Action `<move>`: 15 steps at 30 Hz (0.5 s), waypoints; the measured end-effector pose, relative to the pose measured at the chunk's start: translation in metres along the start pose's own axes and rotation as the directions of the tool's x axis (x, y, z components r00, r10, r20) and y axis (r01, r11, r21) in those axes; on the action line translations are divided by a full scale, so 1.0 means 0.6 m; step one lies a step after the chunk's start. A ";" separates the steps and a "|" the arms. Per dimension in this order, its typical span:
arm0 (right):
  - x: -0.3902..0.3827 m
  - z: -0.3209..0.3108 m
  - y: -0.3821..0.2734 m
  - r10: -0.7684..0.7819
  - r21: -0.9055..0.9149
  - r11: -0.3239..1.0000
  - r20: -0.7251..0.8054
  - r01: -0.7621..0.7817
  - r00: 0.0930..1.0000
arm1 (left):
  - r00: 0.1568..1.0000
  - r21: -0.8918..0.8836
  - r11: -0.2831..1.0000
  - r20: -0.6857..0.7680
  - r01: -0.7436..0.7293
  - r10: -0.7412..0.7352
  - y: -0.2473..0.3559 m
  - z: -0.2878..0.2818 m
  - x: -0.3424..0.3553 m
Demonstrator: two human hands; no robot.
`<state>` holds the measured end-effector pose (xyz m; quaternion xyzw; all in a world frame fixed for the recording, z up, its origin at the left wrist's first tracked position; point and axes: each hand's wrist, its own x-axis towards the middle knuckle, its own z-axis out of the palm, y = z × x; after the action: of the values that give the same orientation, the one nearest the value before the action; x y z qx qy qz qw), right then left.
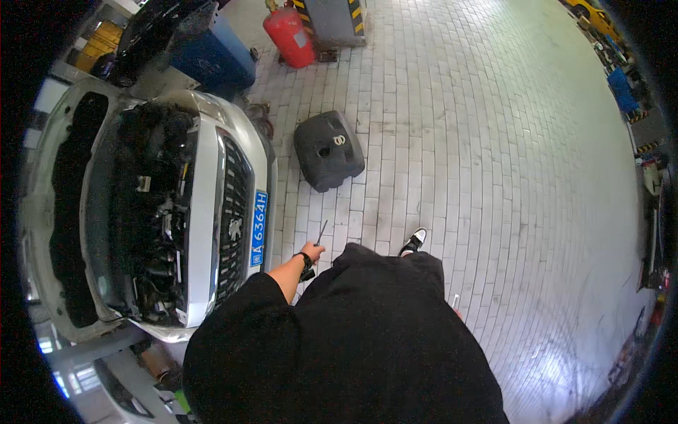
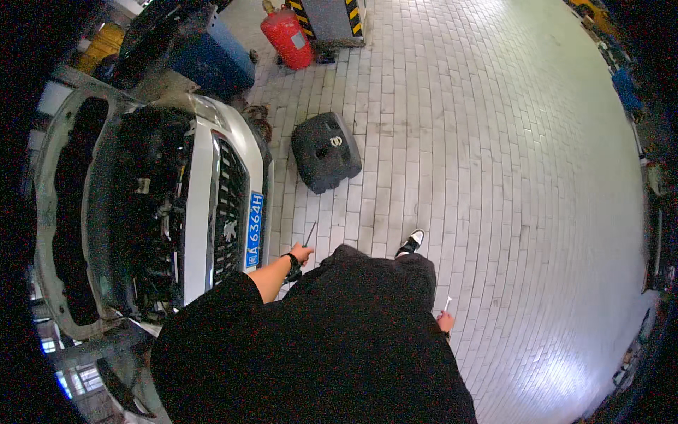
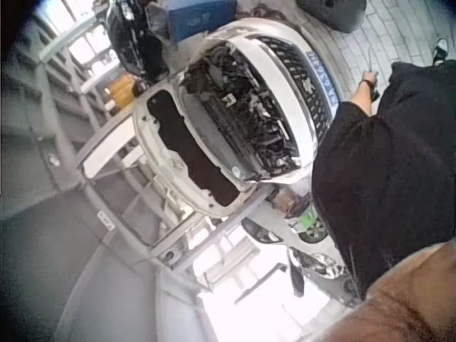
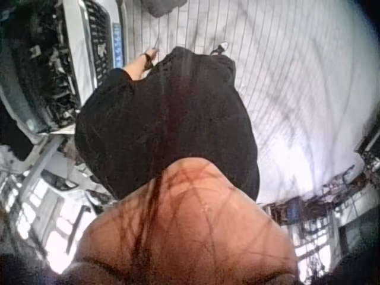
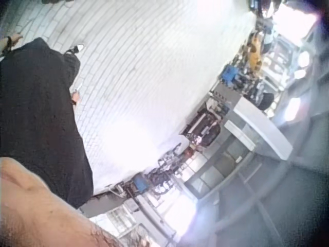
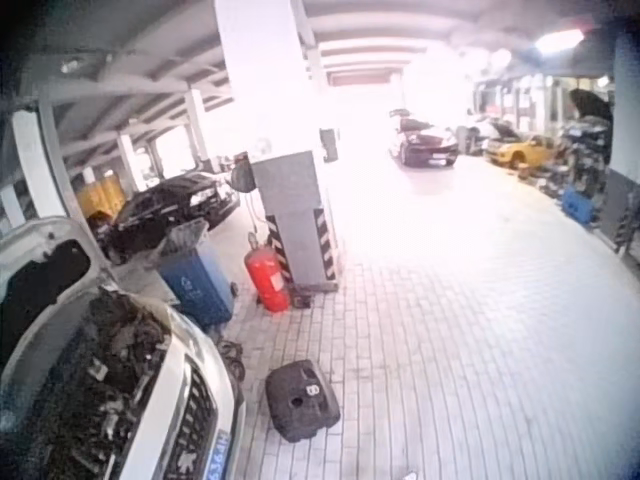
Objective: The person uses a wrench and a screwdriver to work on components under the hood of a white car in a garage. They tighten or loosen fasteners near the front of the engine bay, then move to the side to continue adjusting parts before stepping back.
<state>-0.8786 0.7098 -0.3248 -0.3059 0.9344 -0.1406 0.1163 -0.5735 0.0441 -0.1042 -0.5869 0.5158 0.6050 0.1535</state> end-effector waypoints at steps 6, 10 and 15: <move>0.425 -0.244 -0.142 0.476 0.773 0.157 0.486 -0.615 0.733 | 0.982 -0.002 0.993 -0.145 -0.119 0.117 0.111 0.046 -0.023; 0.661 -0.336 -0.148 0.467 0.734 0.393 0.359 -0.553 0.808 | 0.957 -0.196 0.950 -0.206 -0.244 0.203 0.219 0.084 0.020; 0.891 -0.390 -0.245 0.337 0.750 0.462 0.344 -0.473 0.876 | 0.919 -0.105 0.940 -0.267 -0.326 0.289 0.327 0.070 0.079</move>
<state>-1.2903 0.3180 -0.1271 0.0048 0.7954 -0.5004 0.3420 -0.7642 -0.0246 -0.0674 -0.5787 0.5709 0.5799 -0.0528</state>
